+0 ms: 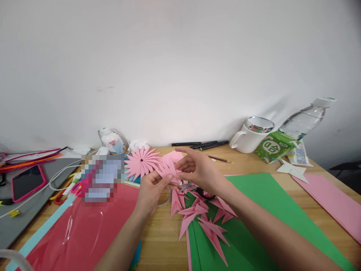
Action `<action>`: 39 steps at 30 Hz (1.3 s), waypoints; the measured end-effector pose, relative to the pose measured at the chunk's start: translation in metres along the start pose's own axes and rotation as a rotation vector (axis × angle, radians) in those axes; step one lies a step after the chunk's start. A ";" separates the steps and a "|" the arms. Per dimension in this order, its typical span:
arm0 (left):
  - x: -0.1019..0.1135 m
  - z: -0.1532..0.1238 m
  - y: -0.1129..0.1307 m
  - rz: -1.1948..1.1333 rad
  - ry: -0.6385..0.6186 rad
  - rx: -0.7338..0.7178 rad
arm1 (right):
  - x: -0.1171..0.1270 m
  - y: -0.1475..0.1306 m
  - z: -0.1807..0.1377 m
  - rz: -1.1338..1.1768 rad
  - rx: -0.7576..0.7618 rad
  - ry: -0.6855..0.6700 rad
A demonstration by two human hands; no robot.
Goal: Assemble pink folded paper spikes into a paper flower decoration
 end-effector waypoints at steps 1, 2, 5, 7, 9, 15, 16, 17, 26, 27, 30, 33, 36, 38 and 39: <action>0.000 0.000 0.000 0.005 0.000 0.003 | 0.000 0.001 0.000 0.015 -0.017 0.008; 0.000 0.000 -0.001 0.012 -0.001 0.007 | 0.001 0.001 0.000 0.029 -0.033 0.011; -0.001 0.000 -0.002 0.020 -0.016 0.020 | 0.002 0.003 0.001 0.049 -0.077 0.015; -0.003 0.000 -0.002 0.008 -0.027 0.026 | 0.002 0.005 0.001 0.050 -0.116 0.009; -0.004 0.000 -0.001 -0.010 -0.034 0.031 | 0.003 0.008 0.002 0.058 -0.157 0.004; -0.004 -0.001 0.000 -0.036 -0.018 0.046 | 0.001 0.012 0.002 0.100 -0.198 0.002; -0.004 -0.001 0.000 -0.035 -0.014 0.048 | 0.000 0.011 0.002 0.099 -0.194 0.003; -0.003 -0.001 0.000 -0.035 -0.008 0.050 | 0.000 0.010 0.002 0.096 -0.186 0.004; 0.003 0.000 0.000 -0.036 0.080 0.036 | -0.002 0.011 0.002 0.107 -0.156 0.039; 0.003 0.000 0.001 -0.031 0.078 0.024 | -0.003 0.013 0.002 0.113 -0.166 0.038; 0.004 0.000 0.004 -0.005 0.075 -0.026 | -0.006 0.019 0.002 0.146 -0.196 0.013; 0.005 -0.001 0.006 0.033 0.080 -0.064 | -0.007 0.026 0.003 0.162 -0.226 -0.006; 0.004 -0.001 0.006 0.077 0.081 -0.064 | -0.004 0.030 0.003 0.104 -0.261 -0.015; 0.003 -0.002 0.005 0.100 0.077 -0.056 | -0.003 0.031 0.003 0.067 -0.287 -0.028; 0.003 -0.002 0.004 0.110 0.077 -0.050 | -0.002 0.031 0.003 0.060 -0.303 -0.036</action>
Point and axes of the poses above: each hand's wrist, its own z-axis towards the middle knuckle, its own x-axis out of the back of the hand, y = z × x, the point moved 8 cm from there along z, towards the middle knuckle, and after that the axes turned 12 degrees about y, right-handed, at the moved point
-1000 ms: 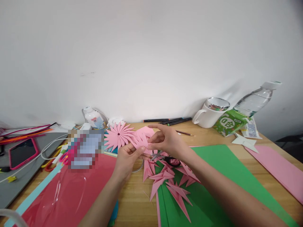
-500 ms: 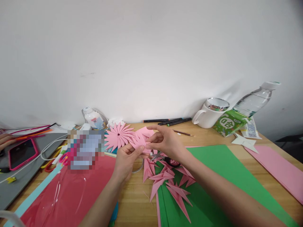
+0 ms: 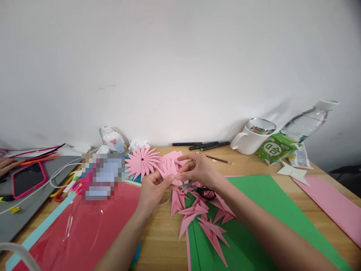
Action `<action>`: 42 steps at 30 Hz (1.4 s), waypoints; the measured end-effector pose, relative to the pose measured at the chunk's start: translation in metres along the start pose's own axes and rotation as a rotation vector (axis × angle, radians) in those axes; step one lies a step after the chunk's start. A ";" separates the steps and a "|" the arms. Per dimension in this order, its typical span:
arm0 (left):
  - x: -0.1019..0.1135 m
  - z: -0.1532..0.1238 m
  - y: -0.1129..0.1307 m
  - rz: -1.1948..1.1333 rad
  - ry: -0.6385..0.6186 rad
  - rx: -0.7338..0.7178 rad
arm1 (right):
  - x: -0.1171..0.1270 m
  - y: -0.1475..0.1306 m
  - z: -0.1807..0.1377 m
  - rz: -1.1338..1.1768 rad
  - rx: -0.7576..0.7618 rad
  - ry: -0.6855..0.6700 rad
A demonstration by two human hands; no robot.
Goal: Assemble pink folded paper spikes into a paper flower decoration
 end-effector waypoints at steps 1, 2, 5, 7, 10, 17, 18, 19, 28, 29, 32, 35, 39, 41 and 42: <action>0.000 0.000 -0.001 0.008 0.001 0.005 | 0.000 0.000 0.000 0.000 -0.016 -0.007; -0.001 0.000 -0.002 0.016 0.001 0.011 | 0.001 0.000 0.000 0.001 -0.030 -0.014; 0.000 0.000 -0.004 0.031 0.010 0.018 | 0.001 0.001 0.001 -0.010 -0.038 -0.030; 0.000 0.000 -0.004 0.038 0.017 0.011 | 0.000 0.001 0.002 -0.030 -0.016 -0.041; 0.002 0.001 -0.005 0.061 0.028 0.004 | -0.002 0.003 0.003 -0.050 0.008 -0.051; 0.002 0.002 -0.008 0.047 0.023 0.018 | -0.003 0.008 0.004 -0.049 0.006 -0.051; 0.002 0.002 -0.007 0.039 0.020 0.014 | -0.004 0.009 0.004 -0.023 0.000 -0.061; 0.002 0.002 -0.006 0.028 0.020 0.007 | -0.005 0.010 0.004 0.008 -0.007 -0.072; 0.002 0.001 -0.005 -0.055 0.021 -0.014 | -0.008 0.014 0.004 0.015 -0.036 -0.100; 0.002 0.001 -0.006 -0.056 0.019 -0.007 | -0.008 0.014 0.004 0.011 -0.046 -0.102; 0.002 0.002 -0.008 -0.065 0.031 0.015 | -0.008 0.013 0.004 0.038 -0.058 -0.113; 0.001 0.003 -0.006 -0.109 0.028 0.025 | -0.010 0.011 0.003 0.113 -0.078 -0.104; 0.002 0.004 -0.001 -0.147 0.030 0.023 | -0.014 0.013 0.000 0.243 -0.174 -0.070; 0.003 0.004 -0.001 -0.153 0.032 0.026 | -0.015 0.014 0.000 0.288 -0.191 -0.053; 0.003 0.004 -0.001 -0.147 0.030 0.026 | -0.015 0.014 0.000 0.293 -0.180 -0.048</action>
Point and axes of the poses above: each hand's wrist, its own z-axis towards the middle knuckle, its own x-axis out of the back of the hand, y = z × x, the point moved 8 cm from there along z, towards the middle knuckle, and after that the axes turned 12 degrees about y, right-handed, at the moved point
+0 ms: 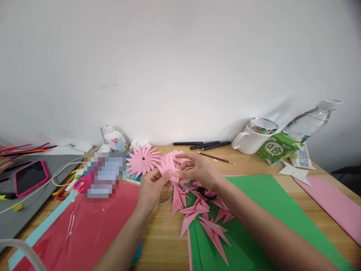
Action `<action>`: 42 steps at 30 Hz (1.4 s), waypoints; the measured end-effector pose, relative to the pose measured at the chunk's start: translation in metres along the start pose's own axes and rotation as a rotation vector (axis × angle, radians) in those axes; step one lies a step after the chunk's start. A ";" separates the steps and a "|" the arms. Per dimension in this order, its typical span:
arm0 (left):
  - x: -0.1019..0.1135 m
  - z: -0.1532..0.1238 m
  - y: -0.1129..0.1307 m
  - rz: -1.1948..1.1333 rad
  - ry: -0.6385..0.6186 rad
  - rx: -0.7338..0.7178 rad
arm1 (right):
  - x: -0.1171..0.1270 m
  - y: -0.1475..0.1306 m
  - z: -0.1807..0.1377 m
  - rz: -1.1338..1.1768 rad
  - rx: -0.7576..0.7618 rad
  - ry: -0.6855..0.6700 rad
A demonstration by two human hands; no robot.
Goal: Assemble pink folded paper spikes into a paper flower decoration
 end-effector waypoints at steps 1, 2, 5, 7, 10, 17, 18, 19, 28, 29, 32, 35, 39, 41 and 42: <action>0.000 0.000 0.000 0.010 -0.001 -0.006 | 0.000 -0.001 0.000 -0.011 0.021 -0.001; 0.001 0.000 0.000 0.019 -0.001 -0.011 | 0.001 -0.001 0.001 -0.034 0.047 -0.007; 0.001 0.000 -0.001 0.058 0.006 -0.014 | 0.003 -0.004 0.001 -0.133 0.105 -0.030; 0.001 -0.001 -0.003 0.089 0.002 -0.013 | 0.005 -0.005 0.001 -0.179 0.113 -0.035; 0.001 -0.001 -0.003 0.125 -0.014 -0.039 | 0.006 -0.006 0.000 -0.227 0.113 -0.038; 0.000 -0.002 0.001 0.119 -0.027 -0.074 | 0.004 -0.008 -0.002 -0.269 0.143 -0.050; -0.001 -0.002 0.002 0.115 -0.031 -0.081 | 0.004 -0.010 -0.003 -0.271 0.157 -0.052; -0.002 -0.003 0.003 0.111 -0.039 -0.090 | 0.004 -0.011 -0.004 -0.276 0.171 -0.050; -0.005 -0.005 0.006 0.048 -0.047 -0.069 | -0.002 -0.016 -0.008 -0.206 0.204 -0.054; -0.005 -0.005 0.006 0.030 -0.045 -0.059 | -0.001 -0.016 -0.007 -0.199 0.189 -0.041; -0.006 -0.005 0.003 -0.057 -0.045 -0.003 | 0.002 -0.015 -0.006 -0.175 0.156 -0.016; -0.009 -0.006 0.000 -0.155 -0.057 0.068 | 0.004 -0.017 -0.006 -0.127 0.138 0.004; -0.011 -0.009 -0.002 -0.221 -0.061 0.142 | 0.003 -0.018 -0.005 -0.103 0.153 0.011; -0.011 -0.009 -0.004 -0.226 -0.066 0.162 | 0.002 -0.019 -0.005 -0.109 0.160 0.007; -0.011 -0.009 -0.005 -0.228 -0.068 0.166 | 0.002 -0.019 -0.006 -0.112 0.161 0.005</action>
Point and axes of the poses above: each hand's wrist, its own z-axis towards the middle knuckle, its own x-axis out of the back of the hand, y = z × x, the point moved 8 cm from there along z, towards the middle knuckle, and after that the axes turned 12 degrees about y, right-handed, at the moved point
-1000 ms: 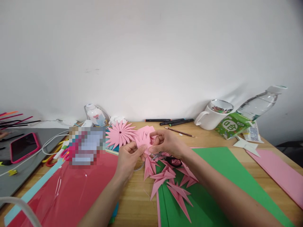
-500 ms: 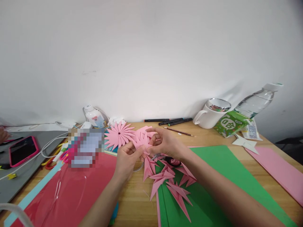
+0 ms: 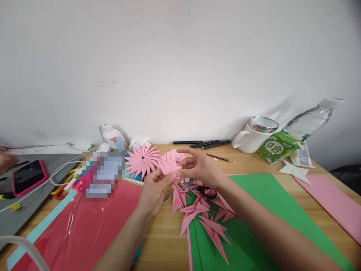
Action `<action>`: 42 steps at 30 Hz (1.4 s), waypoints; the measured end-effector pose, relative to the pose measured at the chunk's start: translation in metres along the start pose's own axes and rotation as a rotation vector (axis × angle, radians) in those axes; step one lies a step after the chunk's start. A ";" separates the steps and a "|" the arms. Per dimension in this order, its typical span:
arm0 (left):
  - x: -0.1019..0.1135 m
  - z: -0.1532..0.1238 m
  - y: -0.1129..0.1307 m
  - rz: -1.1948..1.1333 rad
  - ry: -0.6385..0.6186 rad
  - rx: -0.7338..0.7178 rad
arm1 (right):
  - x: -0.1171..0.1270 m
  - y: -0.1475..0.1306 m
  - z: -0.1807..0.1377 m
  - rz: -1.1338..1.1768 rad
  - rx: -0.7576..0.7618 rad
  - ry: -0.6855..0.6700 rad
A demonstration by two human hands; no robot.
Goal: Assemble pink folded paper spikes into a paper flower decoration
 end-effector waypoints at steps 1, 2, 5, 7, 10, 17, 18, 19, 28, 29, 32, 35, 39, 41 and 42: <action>0.000 0.000 -0.001 -0.003 -0.002 0.003 | 0.000 0.000 0.000 -0.001 0.000 0.002; 0.001 0.001 -0.001 -0.007 -0.006 0.005 | 0.000 -0.001 0.000 0.003 0.000 0.009; 0.000 0.002 -0.003 -0.019 -0.030 0.015 | 0.002 -0.003 -0.001 0.031 -0.008 0.042; -0.001 0.003 -0.005 -0.028 -0.043 0.027 | 0.004 -0.003 -0.001 0.047 -0.014 0.064; 0.001 0.004 -0.006 -0.037 -0.013 0.040 | 0.003 -0.001 0.000 0.048 -0.004 0.063; 0.005 0.003 -0.007 -0.062 0.072 0.048 | -0.002 0.009 0.001 0.021 -0.023 0.004; 0.005 0.003 -0.008 -0.063 0.075 0.053 | -0.002 0.010 0.000 0.016 -0.028 0.007; 0.006 0.003 -0.008 -0.065 0.083 0.056 | -0.002 0.009 0.000 0.009 -0.026 0.010; 0.009 0.001 -0.007 -0.007 0.151 0.027 | -0.003 0.004 -0.002 -0.036 0.009 -0.032; 0.011 0.002 -0.006 0.007 0.168 0.017 | -0.005 0.005 -0.002 -0.027 -0.005 -0.054; 0.015 0.002 -0.006 0.025 0.218 -0.004 | -0.007 0.007 -0.003 -0.003 -0.028 -0.085; 0.014 0.002 -0.007 0.018 0.226 -0.021 | -0.006 0.010 -0.003 -0.029 -0.038 -0.057; 0.013 0.000 -0.006 0.016 0.216 -0.058 | -0.010 0.010 -0.006 -0.053 0.011 -0.053; 0.013 0.000 -0.006 0.020 0.194 -0.064 | -0.012 0.006 -0.007 -0.074 0.074 -0.051; 0.012 0.000 -0.006 0.021 0.178 -0.066 | -0.012 0.005 -0.008 -0.082 0.101 -0.047</action>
Point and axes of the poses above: each hand's wrist, its own z-axis towards the middle knuckle, its own x-axis out of the back of the hand, y = z × x, the point moved 8 cm from there along z, towards the middle knuckle, and after that the axes turned 12 degrees about y, right-handed, at the moved point
